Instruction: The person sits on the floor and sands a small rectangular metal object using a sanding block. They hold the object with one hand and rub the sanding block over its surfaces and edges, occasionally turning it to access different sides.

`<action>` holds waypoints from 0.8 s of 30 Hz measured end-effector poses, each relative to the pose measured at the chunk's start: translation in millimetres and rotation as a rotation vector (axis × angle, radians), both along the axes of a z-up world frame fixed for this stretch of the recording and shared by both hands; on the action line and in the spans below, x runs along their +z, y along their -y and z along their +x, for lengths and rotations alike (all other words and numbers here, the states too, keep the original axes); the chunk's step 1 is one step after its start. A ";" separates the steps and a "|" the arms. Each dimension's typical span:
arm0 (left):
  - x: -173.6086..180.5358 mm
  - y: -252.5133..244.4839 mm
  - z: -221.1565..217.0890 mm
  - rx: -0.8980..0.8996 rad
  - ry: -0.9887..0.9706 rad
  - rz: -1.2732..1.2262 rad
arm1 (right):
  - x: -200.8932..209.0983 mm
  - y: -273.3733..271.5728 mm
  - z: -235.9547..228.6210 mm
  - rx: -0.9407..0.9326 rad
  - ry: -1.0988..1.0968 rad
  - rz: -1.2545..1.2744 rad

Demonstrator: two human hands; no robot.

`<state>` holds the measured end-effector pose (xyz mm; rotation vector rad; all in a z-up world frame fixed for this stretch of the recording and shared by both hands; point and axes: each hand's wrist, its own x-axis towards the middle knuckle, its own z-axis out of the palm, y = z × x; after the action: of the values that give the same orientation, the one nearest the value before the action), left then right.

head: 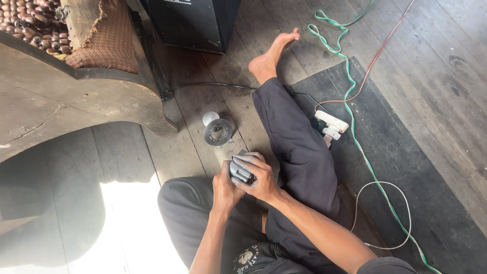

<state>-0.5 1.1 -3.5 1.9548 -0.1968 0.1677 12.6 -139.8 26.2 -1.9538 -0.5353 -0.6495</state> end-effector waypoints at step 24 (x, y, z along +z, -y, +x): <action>-12.0 1.9 -14.4 0.109 0.060 -0.069 | -8.3 1.3 -5.0 -0.006 0.065 -0.041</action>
<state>-14.9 -0.7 -15.5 1.8942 -0.1223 0.3005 7.6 -141.1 18.0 -1.9791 -0.5866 -0.7128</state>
